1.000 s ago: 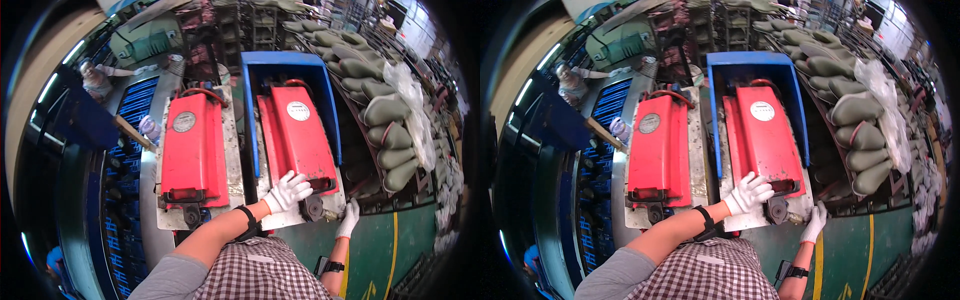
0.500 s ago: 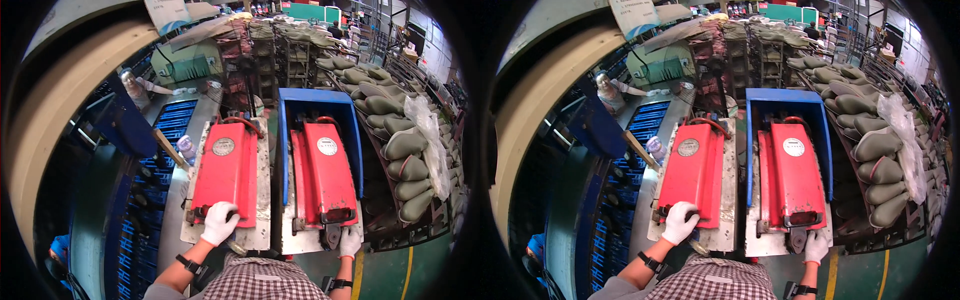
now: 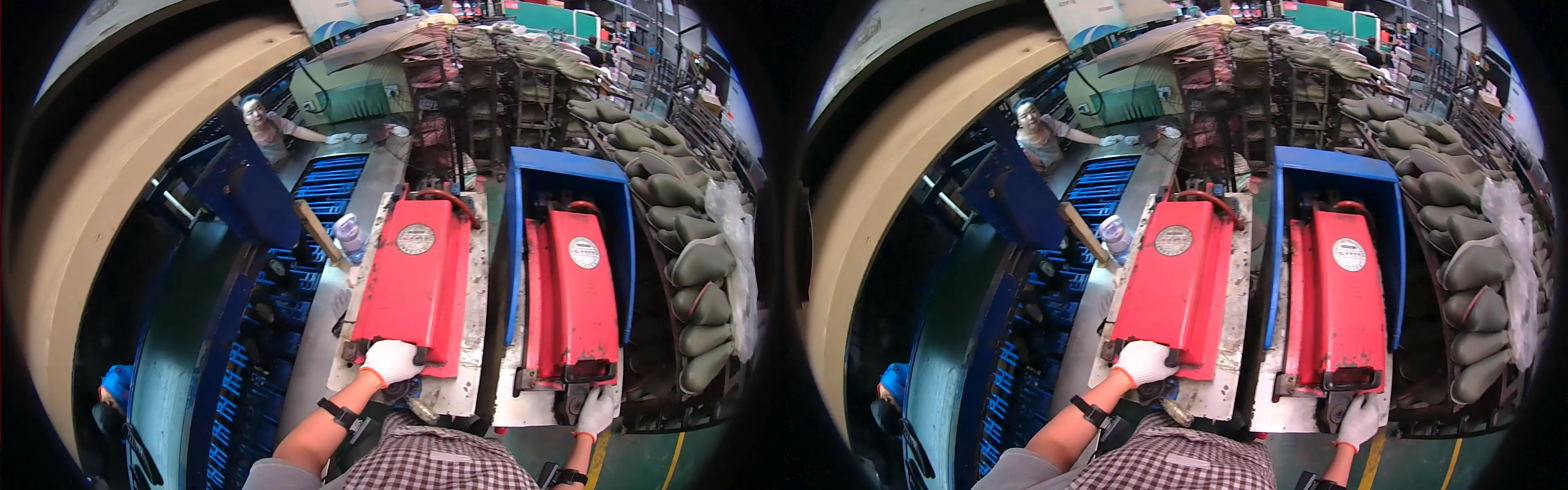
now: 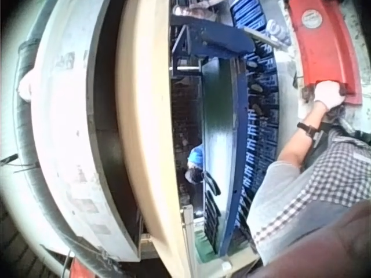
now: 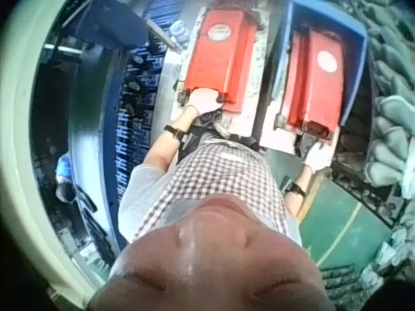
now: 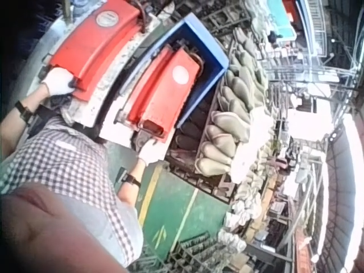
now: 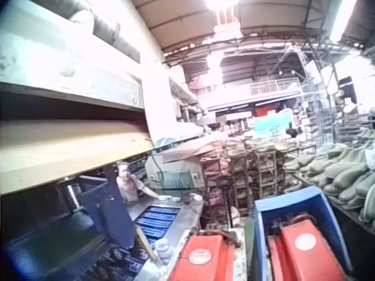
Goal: Operating a sole-pressing machine in a shoe manufacturing facility.
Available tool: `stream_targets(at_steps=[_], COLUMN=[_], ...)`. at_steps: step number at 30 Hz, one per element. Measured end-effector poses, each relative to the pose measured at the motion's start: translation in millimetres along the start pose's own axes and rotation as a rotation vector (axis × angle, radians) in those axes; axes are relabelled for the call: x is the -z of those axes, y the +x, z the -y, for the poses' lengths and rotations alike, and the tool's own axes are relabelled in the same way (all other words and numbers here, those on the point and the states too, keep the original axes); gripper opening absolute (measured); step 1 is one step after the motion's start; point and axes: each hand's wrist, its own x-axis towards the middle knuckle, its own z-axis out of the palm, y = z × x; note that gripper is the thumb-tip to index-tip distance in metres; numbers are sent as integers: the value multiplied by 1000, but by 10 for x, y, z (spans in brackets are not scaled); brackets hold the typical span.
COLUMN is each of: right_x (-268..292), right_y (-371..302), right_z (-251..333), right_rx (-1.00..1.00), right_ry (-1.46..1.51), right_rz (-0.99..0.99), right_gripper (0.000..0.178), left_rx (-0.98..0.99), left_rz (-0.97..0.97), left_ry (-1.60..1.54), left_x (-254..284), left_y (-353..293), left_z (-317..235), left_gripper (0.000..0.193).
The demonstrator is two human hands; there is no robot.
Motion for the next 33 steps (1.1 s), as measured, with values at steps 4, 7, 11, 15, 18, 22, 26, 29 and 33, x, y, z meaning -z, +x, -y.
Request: stream_targets(at_steps=[4, 7, 11, 15, 18, 22, 26, 29, 33], right_x=[-160, -101, 11, -53, -24, 92, 26, 40, -36], right_y=[36, 40, 9, 9, 26, -8, 1, 0, 8], right_z=[-128, -43, 60, -9, 12, 203, 114, 110, -15], right_rx=[8, 5, -69, -76, -64, -96, -75, -6, -57], right_ry=[31, 20, 23, 9, -36, 39, 15, 14, 13], right_rz=[-84, -99, 23, -38, -3, -1, -33, -62, -63], right_gripper=[27, 28, 36, 35, 33, 29, 28, 29, 30], left_rx=[12, 12, 14, 3, -5, 9, 17, -3, -12], left_rz=[7, 33, 69, 82, 60, 65, 66, 52, 26], left_ry=[-33, -15, -36, -33, -20, -14, -9, 3, 10], left_x=[-13, -6, -16, 4, -57, -23, -6, -33, -62], left_y=[18, 7, 18, 31, 29, 38, 34, 21, 42], left_z=[-7, 15, 35, 23, 63, 54, 52, 71, 43], left_gripper=[46, 45, 44, 43, 45, 47, 46, 46, 45])
